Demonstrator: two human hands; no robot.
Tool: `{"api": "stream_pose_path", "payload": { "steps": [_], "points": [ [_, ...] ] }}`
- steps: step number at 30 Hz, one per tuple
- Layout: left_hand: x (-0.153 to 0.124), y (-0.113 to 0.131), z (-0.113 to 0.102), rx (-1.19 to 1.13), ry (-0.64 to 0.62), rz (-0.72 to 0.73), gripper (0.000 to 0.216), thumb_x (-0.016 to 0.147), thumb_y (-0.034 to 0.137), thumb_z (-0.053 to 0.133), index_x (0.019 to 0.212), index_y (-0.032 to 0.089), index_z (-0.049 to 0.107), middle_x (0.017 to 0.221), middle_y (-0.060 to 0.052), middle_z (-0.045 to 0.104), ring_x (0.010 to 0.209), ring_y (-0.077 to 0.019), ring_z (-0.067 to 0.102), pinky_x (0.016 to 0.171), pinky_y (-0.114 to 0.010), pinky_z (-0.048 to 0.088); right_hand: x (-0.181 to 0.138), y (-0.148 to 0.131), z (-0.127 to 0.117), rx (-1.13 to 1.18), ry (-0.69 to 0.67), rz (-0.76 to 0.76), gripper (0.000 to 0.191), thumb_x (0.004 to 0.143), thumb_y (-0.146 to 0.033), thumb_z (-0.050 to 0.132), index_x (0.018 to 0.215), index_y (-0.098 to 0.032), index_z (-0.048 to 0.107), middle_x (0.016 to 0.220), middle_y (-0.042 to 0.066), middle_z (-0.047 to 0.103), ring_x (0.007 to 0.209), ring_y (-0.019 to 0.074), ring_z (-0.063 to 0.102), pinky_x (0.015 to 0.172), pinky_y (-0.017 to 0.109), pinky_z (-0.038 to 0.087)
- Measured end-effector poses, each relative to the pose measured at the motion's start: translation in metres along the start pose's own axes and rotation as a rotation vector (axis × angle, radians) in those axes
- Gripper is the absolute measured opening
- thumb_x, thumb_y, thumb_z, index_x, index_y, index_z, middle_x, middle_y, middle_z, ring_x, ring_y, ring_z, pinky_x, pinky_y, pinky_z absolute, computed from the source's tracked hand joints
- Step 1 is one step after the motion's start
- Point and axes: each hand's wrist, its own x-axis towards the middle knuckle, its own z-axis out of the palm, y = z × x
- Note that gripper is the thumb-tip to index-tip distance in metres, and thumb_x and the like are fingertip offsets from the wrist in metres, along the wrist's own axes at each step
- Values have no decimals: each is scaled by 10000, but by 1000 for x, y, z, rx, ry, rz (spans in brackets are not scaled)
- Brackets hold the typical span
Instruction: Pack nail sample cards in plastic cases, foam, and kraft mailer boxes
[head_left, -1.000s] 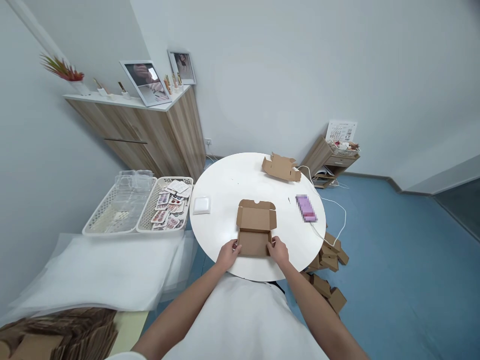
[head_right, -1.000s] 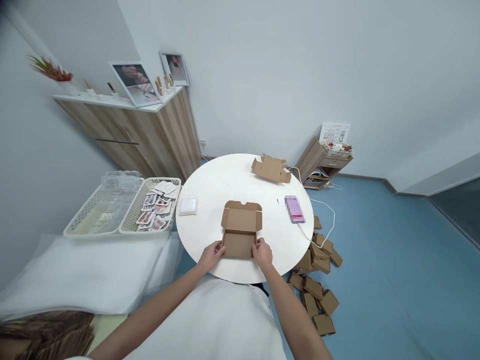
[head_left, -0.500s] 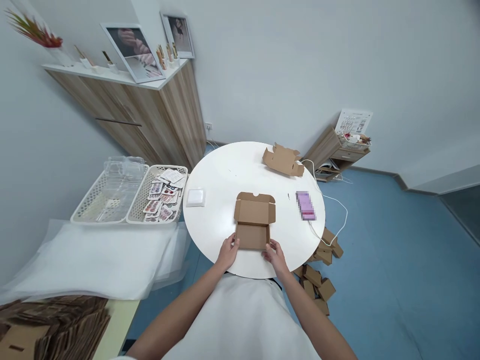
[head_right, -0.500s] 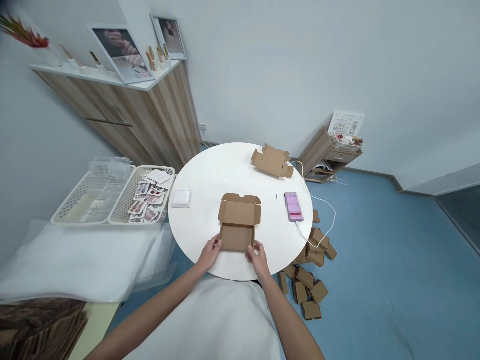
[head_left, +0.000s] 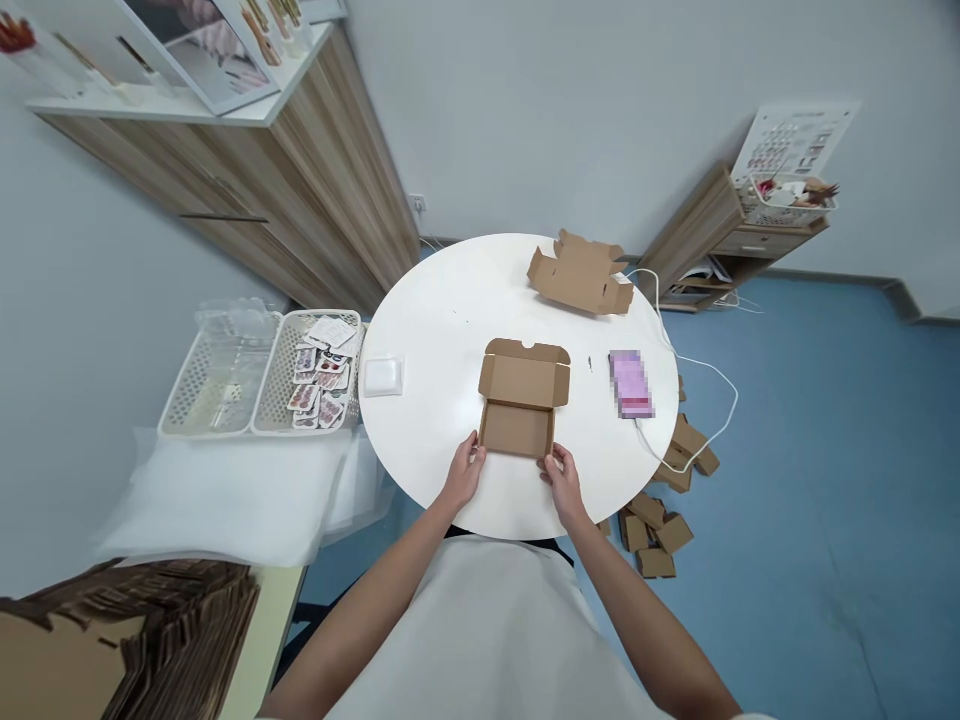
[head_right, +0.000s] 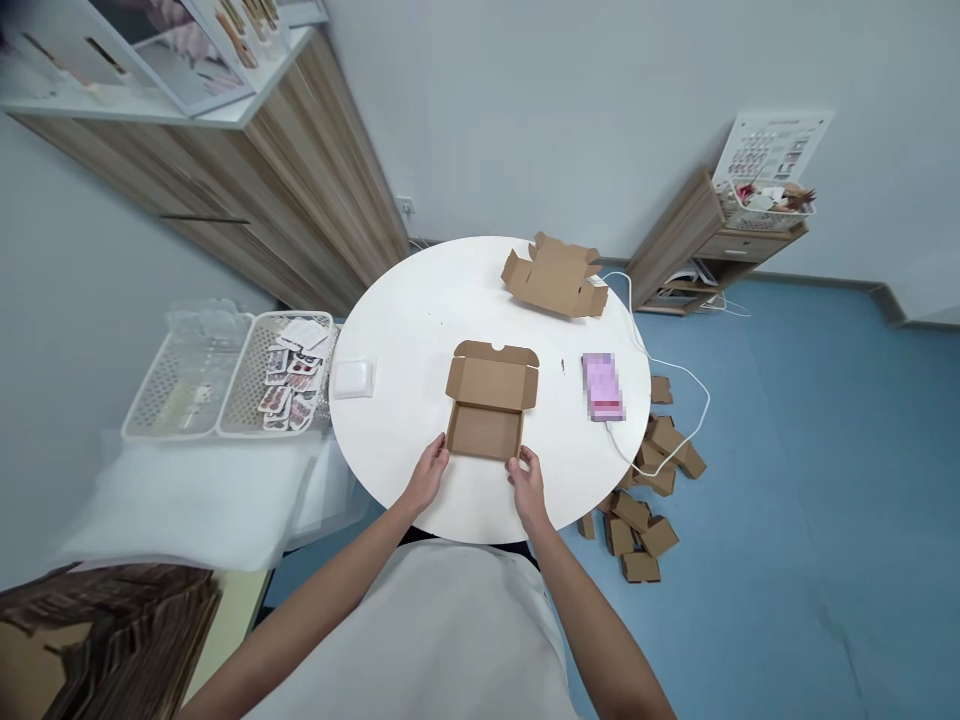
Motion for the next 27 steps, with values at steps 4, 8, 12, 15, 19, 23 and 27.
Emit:
{"api": "stream_pose_path", "payload": {
  "steps": [4, 8, 12, 15, 19, 23, 27],
  "points": [
    [-15, -14, -10, -26, -4, 8, 495, 869, 405, 277, 1311, 181, 275, 1335, -94, 365, 1179, -185, 397, 928, -318, 380, -20, 20, 3, -21, 152, -14, 508, 741, -518, 439, 1154, -228, 382, 1121, 78, 484, 791, 154, 578, 677, 293, 483],
    [-20, -32, -49, 5, 129, -64, 457, 871, 401, 248, 1256, 174, 346, 1256, -99, 430, 1140, -189, 426, 910, -322, 397, -50, 34, 20, -172, 83, -28, 390, 703, -507, 509, 935, -194, 521, 807, 32, 564, 663, 145, 537, 620, 282, 460],
    [0, -43, -112, -12, 377, -147, 454, 856, 389, 297, 1268, 201, 320, 1244, -100, 406, 1129, -199, 417, 912, -340, 398, -60, 19, 74, -329, -126, -39, 353, 678, -492, 546, 847, -182, 566, 728, 27, 580, 635, 147, 518, 620, 286, 448],
    [29, -43, -153, 48, 426, -92, 509, 818, 379, 393, 1283, 198, 292, 1314, -98, 322, 1222, -216, 307, 983, -364, 327, -40, -10, 138, -444, -225, -112, 325, 707, -451, 523, 893, -189, 569, 767, 33, 599, 684, 153, 535, 672, 292, 450],
    [69, -36, -181, 70, 394, -27, 598, 804, 350, 414, 1325, 142, 205, 1392, -108, 217, 1298, -217, 160, 1063, -357, 176, 11, -48, 224, -434, -228, -213, 351, 729, -390, 504, 1027, -207, 526, 1080, 67, 548, 879, 166, 543, 760, 304, 455],
    [92, -35, -184, -84, 340, -161, 567, 824, 222, 301, 1356, 134, 126, 1422, -77, 180, 1315, -201, 111, 1070, -356, 146, 53, -66, 279, -410, -225, -214, 440, 751, -362, 483, 1167, -228, 439, 1230, 50, 454, 1057, 180, 464, 846, 328, 424],
    [96, -43, -184, -185, 356, -91, 554, 797, 194, 341, 1338, 168, 227, 1398, -62, 255, 1295, -218, 183, 1063, -375, 160, 68, -64, 301, -316, -262, -201, 448, 756, -349, 479, 1186, -239, 419, 1214, 36, 474, 1065, 176, 462, 882, 341, 403]
  ]
}}
